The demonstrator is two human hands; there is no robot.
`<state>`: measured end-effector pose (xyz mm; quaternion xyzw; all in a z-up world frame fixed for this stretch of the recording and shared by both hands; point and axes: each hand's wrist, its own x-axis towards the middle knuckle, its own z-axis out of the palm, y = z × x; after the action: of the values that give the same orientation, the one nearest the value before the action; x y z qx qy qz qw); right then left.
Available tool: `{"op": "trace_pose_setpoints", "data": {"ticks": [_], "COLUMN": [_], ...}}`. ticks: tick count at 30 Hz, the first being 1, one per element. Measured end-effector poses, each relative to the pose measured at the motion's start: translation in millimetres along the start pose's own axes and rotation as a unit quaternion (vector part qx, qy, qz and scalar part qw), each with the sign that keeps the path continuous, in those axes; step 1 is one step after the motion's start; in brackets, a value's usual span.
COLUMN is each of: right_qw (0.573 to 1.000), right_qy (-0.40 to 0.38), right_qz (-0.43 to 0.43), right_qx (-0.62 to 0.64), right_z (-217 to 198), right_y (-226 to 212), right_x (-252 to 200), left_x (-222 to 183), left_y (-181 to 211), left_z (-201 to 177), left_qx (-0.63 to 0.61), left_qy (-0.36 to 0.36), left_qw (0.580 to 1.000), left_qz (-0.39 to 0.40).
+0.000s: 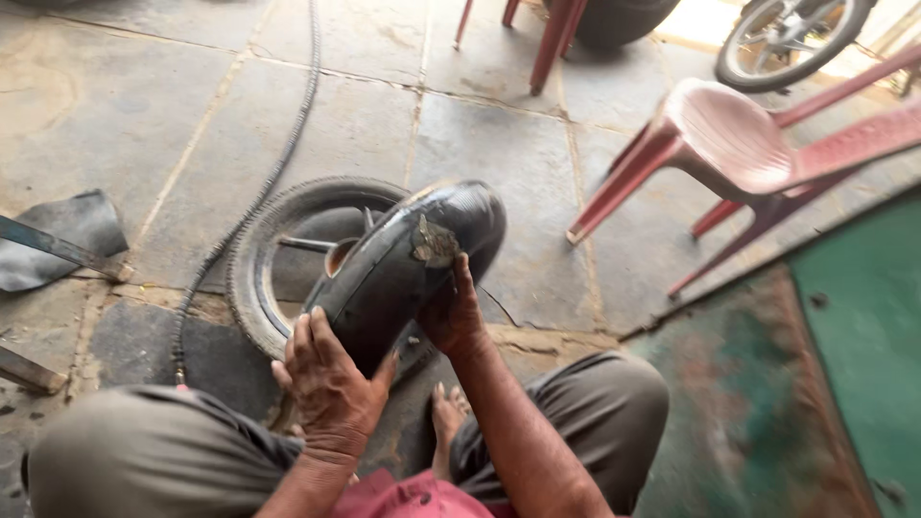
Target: The person holds and rotates a motorcycle inner tube, applying pressure with their hands to check for leaks and patches before inserting a small green tool into the valve stem to adjust it.
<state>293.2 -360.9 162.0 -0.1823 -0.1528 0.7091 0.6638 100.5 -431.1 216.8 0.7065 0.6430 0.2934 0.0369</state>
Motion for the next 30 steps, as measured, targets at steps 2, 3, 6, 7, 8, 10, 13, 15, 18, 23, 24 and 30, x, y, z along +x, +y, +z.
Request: {"op": "trace_pose_setpoints", "data": {"ticks": [2, 3, 6, 7, 8, 10, 13, 15, 18, 23, 24, 30], "right_qw": [0.999, 0.999, 1.000, 0.999, 0.998, 0.963, 0.996, 0.997, 0.996, 0.998, 0.998, 0.998], "right_qy": [0.029, 0.040, -0.022, -0.037, -0.051, -0.114, -0.055, -0.041, -0.029, -0.002, 0.011, 0.014], "right_qz": [0.010, 0.017, 0.016, 0.020, 0.015, -0.105, 0.048, 0.058, 0.076, 0.049, 0.052, 0.059], "right_qx": [0.015, 0.020, -0.001, 0.018, 0.028, -0.220, -0.045, 0.001, 0.032, -0.026, -0.021, -0.007], "right_z": [4.3, 3.4, -22.3, -35.6, -48.4, -69.3, -62.4, -46.3, -35.9, -25.9, -23.0, 14.9], "right_y": [-5.6, -9.9, -10.8, -3.9, -1.3, 7.1, 22.9, 23.6, 17.0, 11.7, 10.7, 1.4], "right_x": [-14.1, -15.4, -23.6, -19.8, -11.8, -10.9, -18.5, -24.1, -30.9, -25.7, -27.3, -35.2], "left_x": [-1.0, 8.1, 54.2, 67.0, 84.6, 106.9, 129.0, 134.7, 129.8, 137.5, 133.3, 133.1], "left_y": [7.9, 12.3, 23.7, 26.1, 35.0, 49.0, 69.8, 78.9, 80.7, 74.9, 69.6, 51.1], "left_z": [-16.4, -20.6, -23.7, -24.1, -21.2, -12.7, -10.4, -14.7, -15.3, -9.2, -9.7, -9.9], "left_qx": [-0.019, -0.029, -0.149, -0.130, -0.121, -0.098, -0.047, -0.007, 0.014, -0.007, -0.016, -0.058], "left_qy": [-0.042, -0.060, -0.022, -0.027, -0.029, -0.078, -0.223, -0.319, -0.309, -0.287, -0.279, -0.225], "left_qw": [0.999, 0.998, 0.976, 0.974, 0.970, 0.969, 0.967, 0.947, 0.951, 0.956, 0.957, 0.969], "left_qz": [0.018, 0.025, 0.158, 0.182, 0.211, 0.214, 0.119, 0.023, 0.019, 0.069, 0.075, 0.083]}}
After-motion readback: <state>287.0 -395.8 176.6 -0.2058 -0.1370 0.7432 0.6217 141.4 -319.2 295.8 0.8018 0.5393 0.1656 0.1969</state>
